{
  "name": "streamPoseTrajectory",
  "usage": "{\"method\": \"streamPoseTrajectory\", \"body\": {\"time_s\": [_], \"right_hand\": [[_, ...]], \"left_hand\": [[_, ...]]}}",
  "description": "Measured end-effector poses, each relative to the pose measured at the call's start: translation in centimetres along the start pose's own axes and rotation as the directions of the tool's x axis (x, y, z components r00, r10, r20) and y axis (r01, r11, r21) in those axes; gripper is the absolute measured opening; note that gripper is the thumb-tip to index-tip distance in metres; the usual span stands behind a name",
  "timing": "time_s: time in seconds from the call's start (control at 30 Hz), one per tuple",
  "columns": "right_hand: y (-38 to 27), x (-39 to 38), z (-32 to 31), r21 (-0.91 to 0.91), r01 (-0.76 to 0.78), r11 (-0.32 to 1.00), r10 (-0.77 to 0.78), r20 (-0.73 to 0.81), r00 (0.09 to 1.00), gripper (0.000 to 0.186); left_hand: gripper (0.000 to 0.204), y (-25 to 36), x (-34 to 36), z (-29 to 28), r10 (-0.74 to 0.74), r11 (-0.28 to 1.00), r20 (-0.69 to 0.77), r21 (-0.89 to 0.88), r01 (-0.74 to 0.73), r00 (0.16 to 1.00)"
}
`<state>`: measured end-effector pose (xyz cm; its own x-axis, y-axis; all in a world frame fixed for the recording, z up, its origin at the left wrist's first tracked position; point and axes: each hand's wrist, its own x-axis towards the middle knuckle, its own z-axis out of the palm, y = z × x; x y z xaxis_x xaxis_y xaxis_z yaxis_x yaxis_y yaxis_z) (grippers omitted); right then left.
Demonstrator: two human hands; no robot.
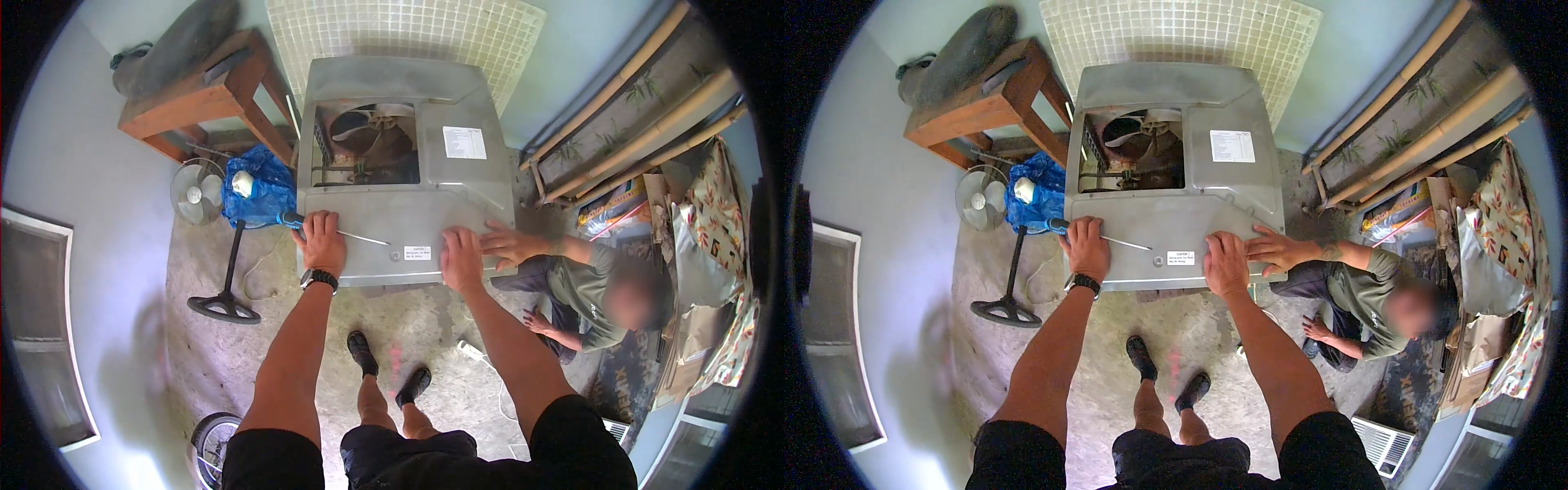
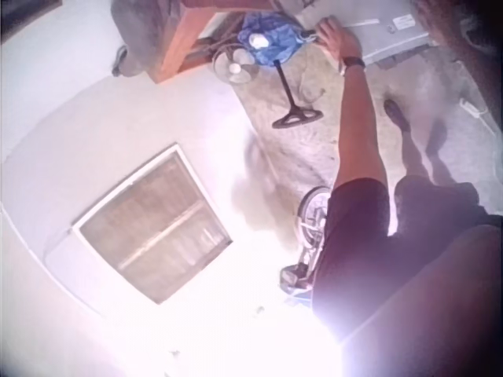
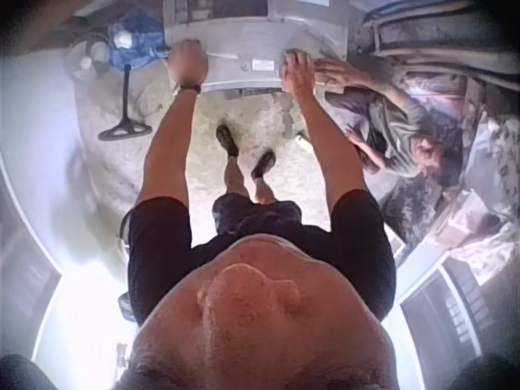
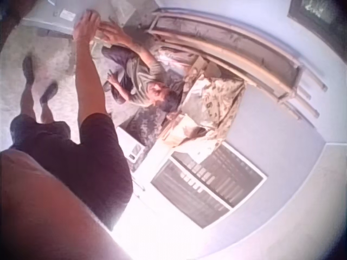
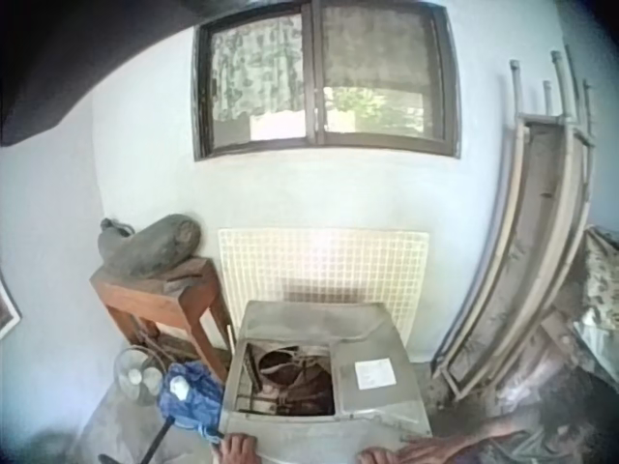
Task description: The person removes a cover from a window air conditioning unit using a screwdriver, assists another person in moving the unit, and coils the power cord.
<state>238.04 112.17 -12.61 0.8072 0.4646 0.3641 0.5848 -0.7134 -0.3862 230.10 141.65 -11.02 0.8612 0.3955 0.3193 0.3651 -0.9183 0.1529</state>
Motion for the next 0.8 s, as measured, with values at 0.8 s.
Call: {"method": "streamPoseTrajectory", "body": {"time_s": [0.8], "right_hand": [[0.09,0.15,0.08,-0.021,-0.012,1.0,0.014,0.055,0.998,0.041]], "left_hand": [[0.047,-0.12,0.33,-0.04,0.019,0.999,0.01,-0.026,-0.019,1.0]]}}
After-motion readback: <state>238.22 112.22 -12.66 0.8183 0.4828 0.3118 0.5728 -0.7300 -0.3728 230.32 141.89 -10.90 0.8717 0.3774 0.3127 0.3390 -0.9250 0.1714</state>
